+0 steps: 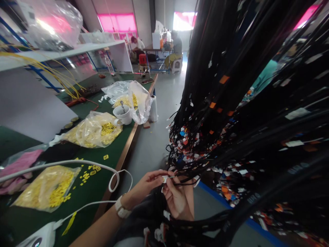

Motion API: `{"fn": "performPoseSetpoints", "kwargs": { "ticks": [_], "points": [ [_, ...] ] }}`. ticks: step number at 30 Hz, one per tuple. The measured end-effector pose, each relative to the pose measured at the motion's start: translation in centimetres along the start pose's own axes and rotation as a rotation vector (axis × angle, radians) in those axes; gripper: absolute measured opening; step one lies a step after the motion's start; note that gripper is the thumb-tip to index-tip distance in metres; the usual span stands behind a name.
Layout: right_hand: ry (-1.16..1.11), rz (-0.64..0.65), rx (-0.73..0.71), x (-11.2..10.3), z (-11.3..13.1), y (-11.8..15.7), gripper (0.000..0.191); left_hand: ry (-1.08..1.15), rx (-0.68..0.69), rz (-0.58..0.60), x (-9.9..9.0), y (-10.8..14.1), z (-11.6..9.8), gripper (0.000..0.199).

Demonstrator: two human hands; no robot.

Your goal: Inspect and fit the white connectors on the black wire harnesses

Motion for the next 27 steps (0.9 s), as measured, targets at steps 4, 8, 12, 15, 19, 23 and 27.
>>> {"fn": "performPoseSetpoints", "kwargs": {
  "ticks": [4, 8, 12, 15, 19, 23, 27],
  "points": [
    [-0.018, 0.015, -0.005, 0.4, 0.3, 0.1, 0.037, -0.006, -0.002, 0.017, 0.0, -0.3, 0.4, 0.049],
    [-0.025, 0.014, -0.005, 0.5, 0.4, 0.1, 0.035, 0.044, 0.031, 0.087, 0.6, -0.2, 0.4, 0.046],
    [-0.019, 0.013, 0.005, 0.2, 0.2, 0.0, 0.036, 0.002, 0.03, 0.126, 0.8, -0.2, 0.4, 0.043],
    [-0.022, 0.008, 0.015, 0.1, 0.0, 0.0, 0.037, -0.01, 0.02, 0.109, 0.6, -0.3, 0.5, 0.042],
    [-0.026, -0.009, 0.018, 0.0, 0.0, 0.1, 0.037, -0.032, 0.077, 0.106, 0.8, -0.2, 0.0, 0.038],
    [-0.011, -0.004, 0.014, -0.2, -0.1, 0.0, 0.038, -0.075, 0.104, 0.077, 0.9, 0.1, -0.1, 0.035],
    [0.013, -0.008, -0.004, -0.7, -0.1, -0.1, 0.04, -0.071, 0.108, 0.055, 0.9, 0.1, 0.1, 0.036]
  ]
}}
Point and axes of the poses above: each hand's wrist, its own y-axis away from the middle knuckle, its own x-axis out of the palm, z = x × y, the point moved 10 cm from there along -y, towards the middle knuckle, and after that the axes turned 12 degrees about -x, right-handed, at the moved point
